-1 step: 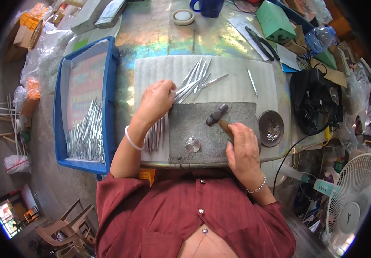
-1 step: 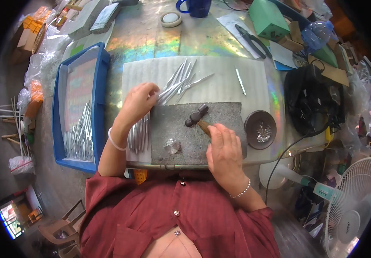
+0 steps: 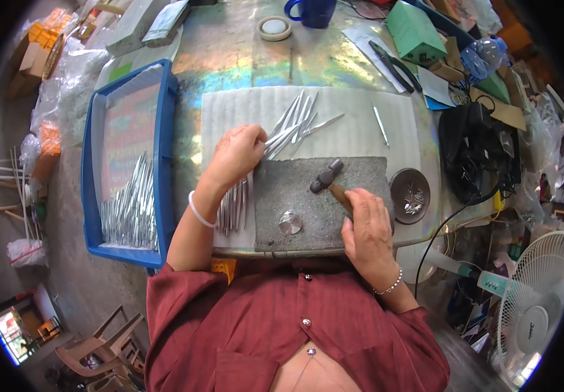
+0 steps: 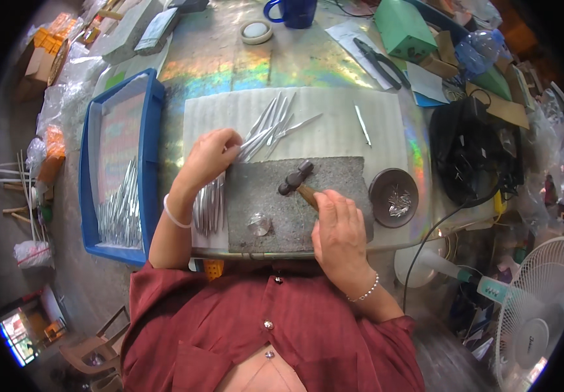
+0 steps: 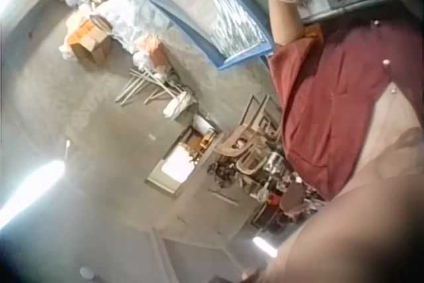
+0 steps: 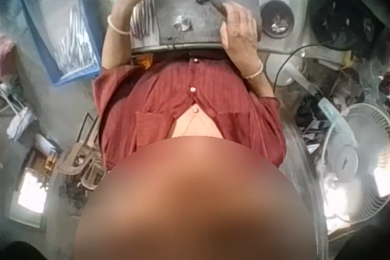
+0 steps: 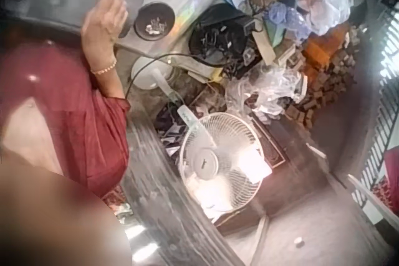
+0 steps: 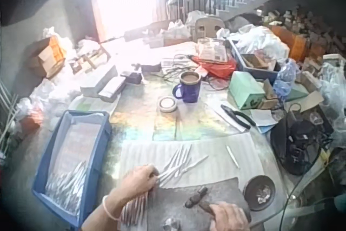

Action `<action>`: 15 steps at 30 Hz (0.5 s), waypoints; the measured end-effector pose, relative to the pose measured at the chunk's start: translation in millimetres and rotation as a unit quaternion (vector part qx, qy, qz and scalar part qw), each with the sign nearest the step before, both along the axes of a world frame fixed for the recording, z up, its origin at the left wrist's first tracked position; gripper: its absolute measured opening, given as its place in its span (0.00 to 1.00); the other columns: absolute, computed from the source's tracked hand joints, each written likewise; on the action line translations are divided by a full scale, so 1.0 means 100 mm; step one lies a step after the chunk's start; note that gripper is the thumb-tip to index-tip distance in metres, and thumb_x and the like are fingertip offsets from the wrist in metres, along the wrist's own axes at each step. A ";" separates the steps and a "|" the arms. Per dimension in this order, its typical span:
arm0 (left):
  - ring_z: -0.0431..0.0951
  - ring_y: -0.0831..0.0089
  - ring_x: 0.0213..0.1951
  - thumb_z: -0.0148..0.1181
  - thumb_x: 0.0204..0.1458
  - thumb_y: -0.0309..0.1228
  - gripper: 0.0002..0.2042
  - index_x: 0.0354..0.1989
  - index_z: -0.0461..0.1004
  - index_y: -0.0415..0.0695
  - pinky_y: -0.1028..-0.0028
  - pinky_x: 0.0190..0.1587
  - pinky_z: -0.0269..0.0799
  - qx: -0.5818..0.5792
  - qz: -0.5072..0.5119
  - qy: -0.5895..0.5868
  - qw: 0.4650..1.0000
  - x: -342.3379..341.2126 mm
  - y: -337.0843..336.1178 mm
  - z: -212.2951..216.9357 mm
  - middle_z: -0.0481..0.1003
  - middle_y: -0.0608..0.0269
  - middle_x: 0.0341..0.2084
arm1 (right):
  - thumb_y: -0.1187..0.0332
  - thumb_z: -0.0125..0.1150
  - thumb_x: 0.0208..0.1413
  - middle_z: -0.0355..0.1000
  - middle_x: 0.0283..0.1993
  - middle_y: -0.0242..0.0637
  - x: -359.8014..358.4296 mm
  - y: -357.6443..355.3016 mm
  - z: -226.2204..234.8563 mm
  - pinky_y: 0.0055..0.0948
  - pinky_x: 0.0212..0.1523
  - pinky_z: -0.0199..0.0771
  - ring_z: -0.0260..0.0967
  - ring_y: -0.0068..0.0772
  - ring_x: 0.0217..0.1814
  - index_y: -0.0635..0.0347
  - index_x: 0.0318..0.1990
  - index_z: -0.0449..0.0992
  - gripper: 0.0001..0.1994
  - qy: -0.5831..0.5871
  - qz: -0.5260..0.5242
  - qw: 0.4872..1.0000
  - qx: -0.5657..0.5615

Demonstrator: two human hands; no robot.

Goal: Marking and shaping small metal parts using a hammer and punch on a workshop bench.

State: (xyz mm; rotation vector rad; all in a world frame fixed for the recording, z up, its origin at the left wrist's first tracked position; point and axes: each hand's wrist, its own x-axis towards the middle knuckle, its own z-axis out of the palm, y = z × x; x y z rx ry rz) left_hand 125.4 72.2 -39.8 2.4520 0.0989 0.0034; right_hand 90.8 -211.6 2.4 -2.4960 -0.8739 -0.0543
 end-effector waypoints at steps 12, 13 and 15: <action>0.77 0.59 0.29 0.63 0.40 0.29 0.09 0.25 0.73 0.35 0.67 0.34 0.71 -0.002 -0.061 0.126 0.990 0.15 0.09 0.05 0.76 0.51 0.23 | 0.74 0.60 0.42 0.62 0.40 0.41 0.12 -0.07 0.00 0.35 0.40 0.69 0.65 0.42 0.42 0.64 0.49 0.65 0.23 0.045 -0.010 0.998 -0.040; 0.77 0.60 0.27 0.63 0.40 0.29 0.09 0.24 0.72 0.35 0.68 0.33 0.71 0.002 -0.014 0.099 0.995 0.12 0.10 0.04 0.76 0.52 0.22 | 0.74 0.60 0.42 0.62 0.40 0.41 0.13 -0.10 0.00 0.35 0.40 0.69 0.65 0.42 0.42 0.64 0.49 0.65 0.23 0.043 -0.017 0.998 -0.038; 0.75 0.66 0.22 0.64 0.41 0.28 0.09 0.26 0.73 0.35 0.71 0.28 0.70 0.004 0.061 0.040 0.997 0.05 0.14 0.05 0.75 0.55 0.20 | 0.75 0.57 0.45 0.64 0.39 0.44 0.16 -0.17 0.00 0.37 0.39 0.69 0.67 0.45 0.40 0.64 0.49 0.65 0.20 0.100 -0.001 0.993 0.070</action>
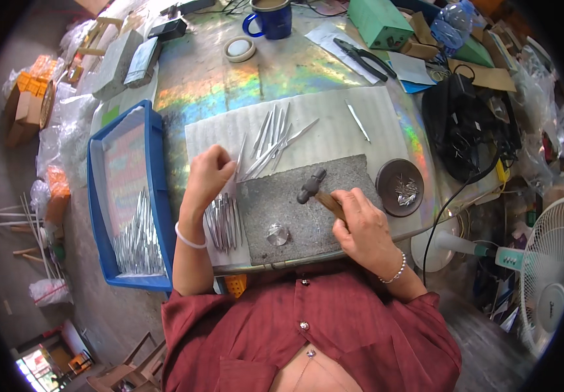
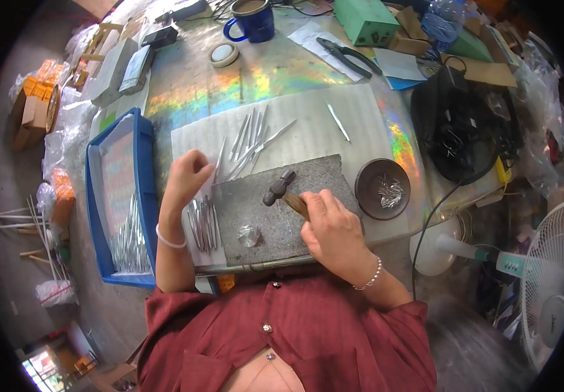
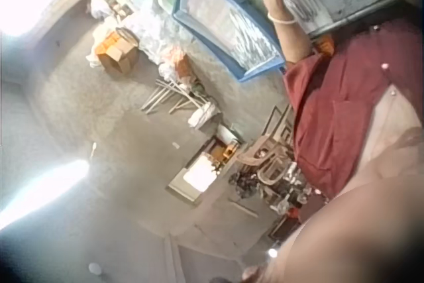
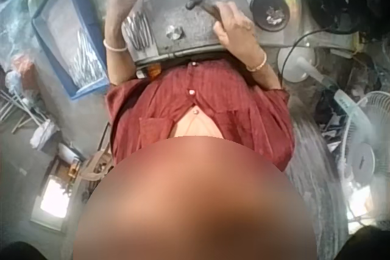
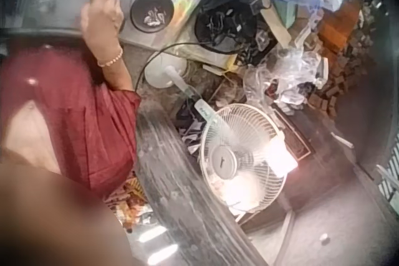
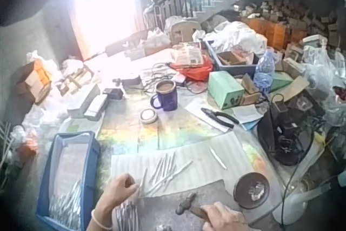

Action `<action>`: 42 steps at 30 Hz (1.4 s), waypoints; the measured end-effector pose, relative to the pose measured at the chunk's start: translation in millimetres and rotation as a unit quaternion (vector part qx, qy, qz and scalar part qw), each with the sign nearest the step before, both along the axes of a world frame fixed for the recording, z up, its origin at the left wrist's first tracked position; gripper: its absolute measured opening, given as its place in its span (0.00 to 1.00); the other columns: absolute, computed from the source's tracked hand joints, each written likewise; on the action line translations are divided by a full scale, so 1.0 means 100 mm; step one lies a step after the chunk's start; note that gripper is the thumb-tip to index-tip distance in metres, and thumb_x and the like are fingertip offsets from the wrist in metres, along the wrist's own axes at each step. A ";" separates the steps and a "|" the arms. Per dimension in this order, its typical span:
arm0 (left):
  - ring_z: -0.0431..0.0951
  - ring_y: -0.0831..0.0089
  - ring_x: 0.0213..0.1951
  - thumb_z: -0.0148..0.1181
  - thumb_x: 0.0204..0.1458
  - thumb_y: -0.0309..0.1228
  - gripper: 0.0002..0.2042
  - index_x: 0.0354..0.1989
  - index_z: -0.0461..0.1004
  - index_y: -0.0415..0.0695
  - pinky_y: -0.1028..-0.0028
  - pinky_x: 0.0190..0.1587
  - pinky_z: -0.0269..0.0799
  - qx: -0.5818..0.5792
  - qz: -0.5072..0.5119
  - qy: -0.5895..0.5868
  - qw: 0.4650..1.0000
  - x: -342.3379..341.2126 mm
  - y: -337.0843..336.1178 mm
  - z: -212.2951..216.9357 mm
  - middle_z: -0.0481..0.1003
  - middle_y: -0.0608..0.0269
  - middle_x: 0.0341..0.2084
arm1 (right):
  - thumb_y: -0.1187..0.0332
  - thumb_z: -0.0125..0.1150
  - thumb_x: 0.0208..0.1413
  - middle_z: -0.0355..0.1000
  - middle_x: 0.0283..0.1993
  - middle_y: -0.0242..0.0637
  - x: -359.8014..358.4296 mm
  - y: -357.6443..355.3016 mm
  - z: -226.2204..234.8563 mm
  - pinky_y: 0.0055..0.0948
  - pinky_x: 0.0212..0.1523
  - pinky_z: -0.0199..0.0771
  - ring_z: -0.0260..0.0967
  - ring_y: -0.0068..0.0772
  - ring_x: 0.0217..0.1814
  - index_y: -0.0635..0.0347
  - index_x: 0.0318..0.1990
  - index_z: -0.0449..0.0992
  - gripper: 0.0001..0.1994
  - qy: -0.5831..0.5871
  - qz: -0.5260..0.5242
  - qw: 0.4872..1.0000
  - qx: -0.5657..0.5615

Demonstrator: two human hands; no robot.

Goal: Marking and shaping small metal parts using a hammer and punch on a workshop bench.

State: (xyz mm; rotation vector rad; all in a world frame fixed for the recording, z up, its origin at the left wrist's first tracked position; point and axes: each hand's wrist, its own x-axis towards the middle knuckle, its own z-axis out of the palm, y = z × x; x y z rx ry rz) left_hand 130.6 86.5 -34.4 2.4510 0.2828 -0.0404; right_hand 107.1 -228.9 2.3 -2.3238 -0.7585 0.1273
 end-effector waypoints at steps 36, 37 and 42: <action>0.74 0.70 0.24 0.61 0.49 0.31 0.10 0.27 0.71 0.36 0.70 0.29 0.68 0.044 0.004 0.021 0.999 -0.01 -0.05 -0.20 0.74 0.56 0.20 | 0.70 0.58 0.45 0.69 0.32 0.53 0.60 -0.99 -0.48 0.44 0.38 0.66 0.68 0.54 0.37 0.69 0.27 0.68 0.09 -0.007 -0.254 0.964 -0.076; 0.74 0.73 0.23 0.61 0.50 0.30 0.10 0.26 0.70 0.36 0.72 0.28 0.68 0.018 0.017 0.031 0.999 -0.04 -0.04 -0.18 0.73 0.58 0.19 | 0.70 0.58 0.45 0.69 0.32 0.53 0.62 -0.98 -0.48 0.44 0.38 0.66 0.68 0.54 0.37 0.69 0.27 0.68 0.09 -0.007 -0.256 0.964 -0.076; 0.69 0.83 0.24 0.58 0.54 0.28 0.07 0.28 0.69 0.38 0.83 0.27 0.64 -0.213 0.116 -0.079 0.967 -0.34 -0.03 0.03 0.69 0.69 0.20 | 0.76 0.55 0.45 0.72 0.30 0.52 0.70 -0.92 -0.43 0.45 0.37 0.73 0.72 0.54 0.35 0.68 0.28 0.71 0.04 -0.012 -0.196 0.960 -0.197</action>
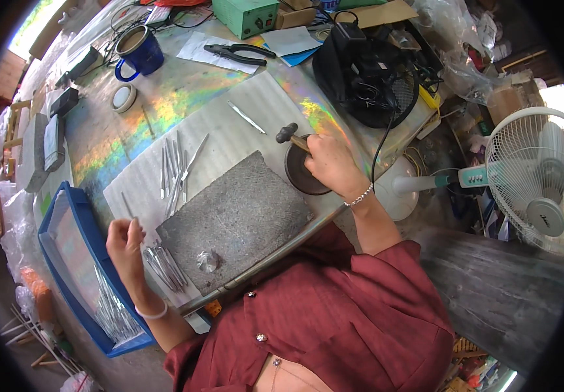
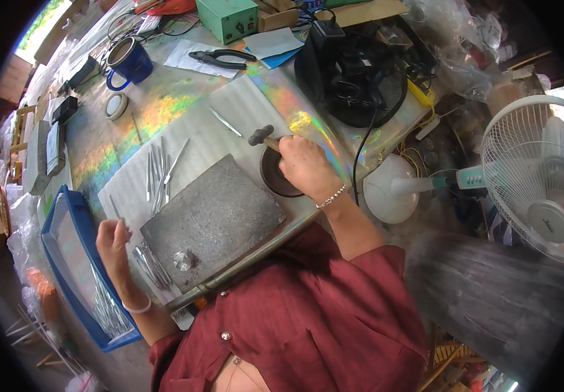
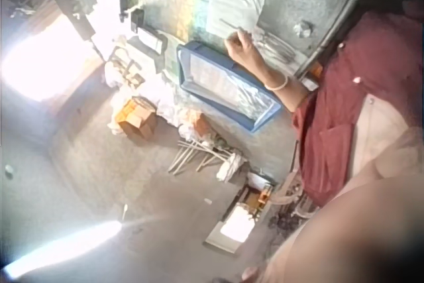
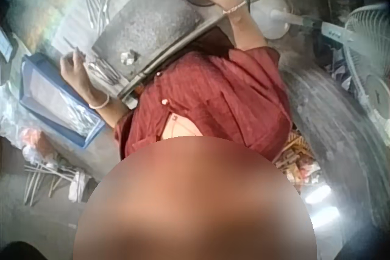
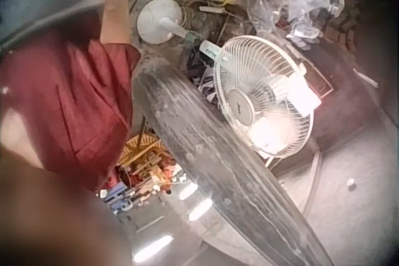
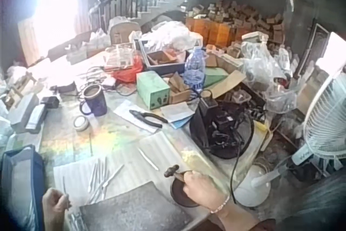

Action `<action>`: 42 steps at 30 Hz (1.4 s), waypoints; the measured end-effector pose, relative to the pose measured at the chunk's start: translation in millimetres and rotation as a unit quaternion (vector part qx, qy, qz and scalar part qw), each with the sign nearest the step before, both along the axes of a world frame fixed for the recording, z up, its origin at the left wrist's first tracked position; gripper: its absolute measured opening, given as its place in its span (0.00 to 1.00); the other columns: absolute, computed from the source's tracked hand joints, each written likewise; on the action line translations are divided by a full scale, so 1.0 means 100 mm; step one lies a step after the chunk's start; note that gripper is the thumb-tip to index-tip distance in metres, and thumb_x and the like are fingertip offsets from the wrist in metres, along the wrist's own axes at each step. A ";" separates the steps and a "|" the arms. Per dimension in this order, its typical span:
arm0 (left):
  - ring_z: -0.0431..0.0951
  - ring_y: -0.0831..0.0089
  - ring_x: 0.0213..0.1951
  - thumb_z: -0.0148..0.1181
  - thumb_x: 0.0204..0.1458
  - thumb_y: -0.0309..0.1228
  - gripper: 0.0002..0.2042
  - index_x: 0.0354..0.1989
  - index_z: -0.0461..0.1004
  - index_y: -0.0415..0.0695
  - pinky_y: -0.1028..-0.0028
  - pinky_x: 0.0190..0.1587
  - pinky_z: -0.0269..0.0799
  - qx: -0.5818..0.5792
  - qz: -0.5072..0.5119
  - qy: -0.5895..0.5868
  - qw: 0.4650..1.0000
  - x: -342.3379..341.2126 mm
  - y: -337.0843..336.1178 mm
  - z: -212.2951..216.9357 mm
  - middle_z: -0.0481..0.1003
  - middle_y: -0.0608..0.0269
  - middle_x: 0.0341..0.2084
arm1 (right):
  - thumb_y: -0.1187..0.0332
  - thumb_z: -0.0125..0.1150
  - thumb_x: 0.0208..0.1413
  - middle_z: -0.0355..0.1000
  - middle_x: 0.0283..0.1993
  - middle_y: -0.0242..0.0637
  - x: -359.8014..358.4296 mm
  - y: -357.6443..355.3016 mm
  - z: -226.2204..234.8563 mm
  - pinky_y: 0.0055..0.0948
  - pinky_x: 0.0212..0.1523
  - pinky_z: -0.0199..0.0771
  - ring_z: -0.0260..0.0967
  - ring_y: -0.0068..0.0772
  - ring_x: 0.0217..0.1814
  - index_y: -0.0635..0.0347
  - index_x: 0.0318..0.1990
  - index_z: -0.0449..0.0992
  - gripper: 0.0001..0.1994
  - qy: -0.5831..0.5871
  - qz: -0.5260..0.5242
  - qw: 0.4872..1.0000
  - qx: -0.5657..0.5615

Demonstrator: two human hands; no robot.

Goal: Marking and shaping small metal parts using a hammer and punch on a workshop bench.

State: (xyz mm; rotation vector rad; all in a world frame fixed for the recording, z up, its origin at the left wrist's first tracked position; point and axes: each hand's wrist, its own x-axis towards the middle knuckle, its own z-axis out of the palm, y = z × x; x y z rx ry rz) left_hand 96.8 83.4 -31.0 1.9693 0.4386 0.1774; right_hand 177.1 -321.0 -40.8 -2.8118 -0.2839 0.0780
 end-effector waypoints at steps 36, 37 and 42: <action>0.73 0.69 0.27 0.59 0.47 0.17 0.07 0.34 0.75 0.38 0.76 0.30 0.67 0.060 -0.122 -0.083 0.987 -0.91 -0.82 0.27 0.71 0.58 0.26 | 0.81 0.59 0.51 0.73 0.35 0.39 -0.64 0.89 0.56 0.11 0.11 0.52 0.56 0.09 0.14 0.67 0.36 0.72 0.05 0.318 0.043 0.712 0.625; 0.73 0.71 0.28 0.59 0.49 0.18 0.05 0.34 0.75 0.38 0.77 0.31 0.67 0.039 -0.119 -0.091 0.988 -0.89 -0.82 0.26 0.72 0.58 0.27 | 0.81 0.59 0.51 0.73 0.35 0.39 -0.67 0.93 0.58 0.11 0.11 0.52 0.56 0.09 0.14 0.67 0.36 0.72 0.05 0.331 0.049 0.709 0.620; 0.73 0.79 0.29 0.53 0.58 0.27 0.07 0.38 0.73 0.36 0.80 0.33 0.70 -0.288 -0.035 -0.005 0.957 -1.05 -0.82 0.27 0.76 0.61 0.32 | 0.80 0.60 0.52 0.73 0.35 0.40 -0.81 1.25 0.55 0.15 0.25 0.63 0.64 0.15 0.26 0.66 0.38 0.71 0.07 0.391 0.122 0.655 0.635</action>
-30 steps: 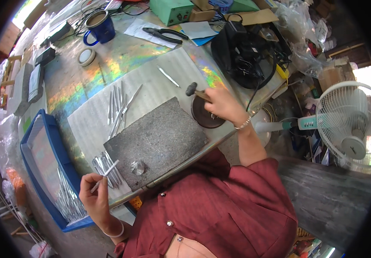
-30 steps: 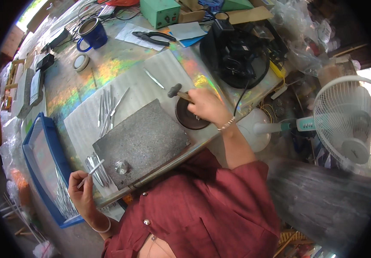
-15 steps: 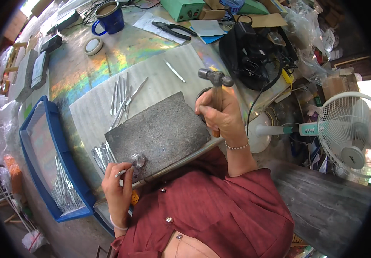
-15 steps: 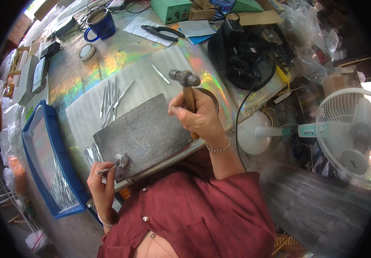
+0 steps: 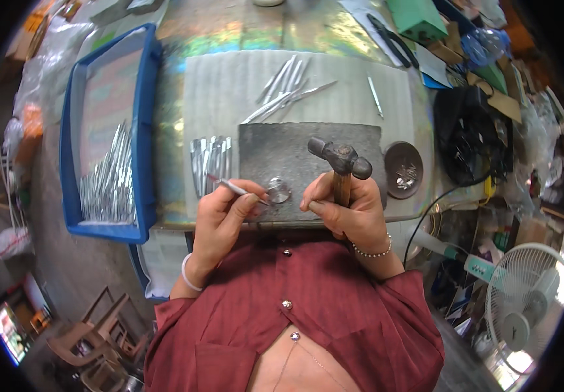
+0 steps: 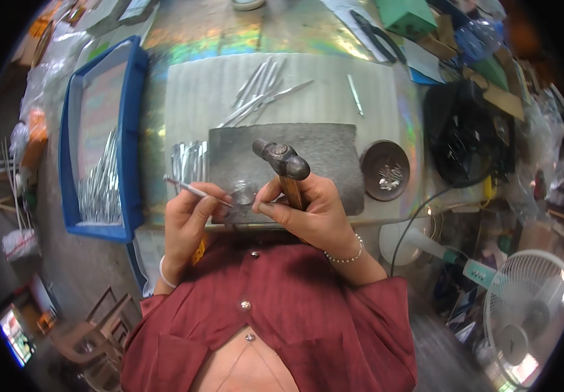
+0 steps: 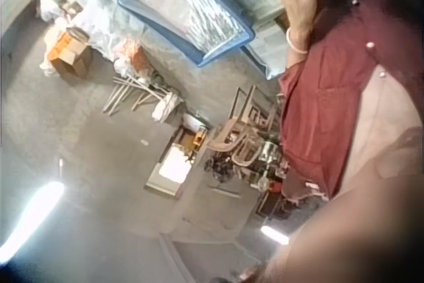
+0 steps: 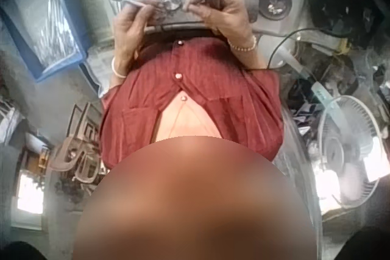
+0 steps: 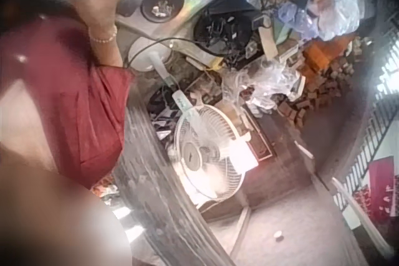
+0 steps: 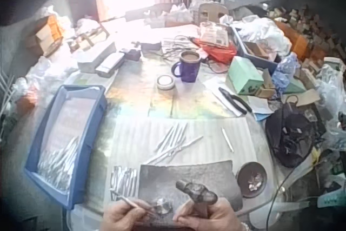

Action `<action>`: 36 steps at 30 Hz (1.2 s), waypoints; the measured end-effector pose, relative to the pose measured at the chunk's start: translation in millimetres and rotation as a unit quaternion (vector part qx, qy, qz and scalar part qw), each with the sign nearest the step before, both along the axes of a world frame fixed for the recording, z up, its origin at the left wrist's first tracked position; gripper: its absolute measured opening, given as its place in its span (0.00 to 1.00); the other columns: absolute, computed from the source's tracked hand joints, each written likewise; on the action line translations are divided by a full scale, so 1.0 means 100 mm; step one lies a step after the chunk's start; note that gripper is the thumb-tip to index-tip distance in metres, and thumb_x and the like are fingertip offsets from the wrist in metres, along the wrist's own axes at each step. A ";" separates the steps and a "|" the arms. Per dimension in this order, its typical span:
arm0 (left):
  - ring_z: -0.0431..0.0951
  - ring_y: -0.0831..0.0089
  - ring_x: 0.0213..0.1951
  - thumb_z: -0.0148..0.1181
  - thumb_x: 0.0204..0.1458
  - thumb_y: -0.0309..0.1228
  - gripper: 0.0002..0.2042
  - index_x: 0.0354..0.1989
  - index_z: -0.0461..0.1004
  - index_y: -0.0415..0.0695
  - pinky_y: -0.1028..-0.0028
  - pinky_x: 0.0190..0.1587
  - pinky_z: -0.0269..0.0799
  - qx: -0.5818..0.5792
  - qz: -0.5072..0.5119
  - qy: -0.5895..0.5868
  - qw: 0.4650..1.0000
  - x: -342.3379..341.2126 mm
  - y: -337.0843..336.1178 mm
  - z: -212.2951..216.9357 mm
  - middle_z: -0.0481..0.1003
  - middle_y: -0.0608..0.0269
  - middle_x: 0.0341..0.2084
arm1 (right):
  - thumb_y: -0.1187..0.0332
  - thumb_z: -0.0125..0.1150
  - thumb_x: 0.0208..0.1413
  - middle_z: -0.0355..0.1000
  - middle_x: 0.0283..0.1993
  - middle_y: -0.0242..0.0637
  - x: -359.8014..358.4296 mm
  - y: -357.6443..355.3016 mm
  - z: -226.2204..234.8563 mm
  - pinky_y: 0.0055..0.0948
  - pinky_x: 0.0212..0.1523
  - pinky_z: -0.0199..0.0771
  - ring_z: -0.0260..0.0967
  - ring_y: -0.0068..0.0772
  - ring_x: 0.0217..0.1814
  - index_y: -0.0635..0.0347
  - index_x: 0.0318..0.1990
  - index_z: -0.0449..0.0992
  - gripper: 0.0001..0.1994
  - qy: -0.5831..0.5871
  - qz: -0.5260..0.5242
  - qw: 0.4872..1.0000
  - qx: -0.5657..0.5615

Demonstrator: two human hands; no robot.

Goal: Marking and shaping small metal parts using a hammer and punch on a workshop bench.

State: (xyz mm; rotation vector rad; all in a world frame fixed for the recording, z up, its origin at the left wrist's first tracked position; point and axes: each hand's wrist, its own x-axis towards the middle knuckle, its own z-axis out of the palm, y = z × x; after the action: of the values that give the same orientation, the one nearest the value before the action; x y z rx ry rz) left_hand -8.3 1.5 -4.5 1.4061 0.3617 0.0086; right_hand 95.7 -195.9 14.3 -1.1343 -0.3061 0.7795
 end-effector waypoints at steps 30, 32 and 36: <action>0.74 0.77 0.26 0.55 0.57 0.35 0.10 0.41 0.71 0.43 0.79 0.27 0.72 -0.561 0.022 -0.004 0.828 -0.02 -0.09 -0.25 0.77 0.55 0.35 | 0.78 0.64 0.45 0.70 0.26 0.35 -0.25 0.35 -0.12 0.23 0.22 0.65 0.68 0.28 0.21 0.61 0.37 0.70 0.11 -0.405 -0.076 0.902 -0.127; 0.74 0.77 0.26 0.56 0.56 0.35 0.10 0.41 0.71 0.43 0.79 0.29 0.72 -0.572 0.029 -0.014 0.820 -0.02 -0.11 -0.28 0.77 0.55 0.35 | 0.79 0.63 0.41 0.72 0.31 0.39 -0.24 0.36 -0.11 0.26 0.23 0.67 0.71 0.36 0.25 0.61 0.40 0.69 0.16 -0.529 -0.089 0.833 -0.134; 0.74 0.78 0.26 0.56 0.56 0.35 0.09 0.41 0.71 0.44 0.79 0.31 0.72 -0.519 0.069 0.020 0.852 -0.01 -0.15 -0.27 0.77 0.56 0.35 | 0.79 0.63 0.41 0.72 0.32 0.40 -0.21 0.39 -0.15 0.27 0.24 0.68 0.72 0.36 0.27 0.61 0.39 0.69 0.16 -0.532 -0.071 0.836 -0.116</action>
State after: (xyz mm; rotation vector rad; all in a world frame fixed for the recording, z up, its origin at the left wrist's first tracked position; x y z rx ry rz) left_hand -9.4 -13.4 -31.1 0.3003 0.4097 -0.0879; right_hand 74.7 -157.2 -0.5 -1.7315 -1.0614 -0.0380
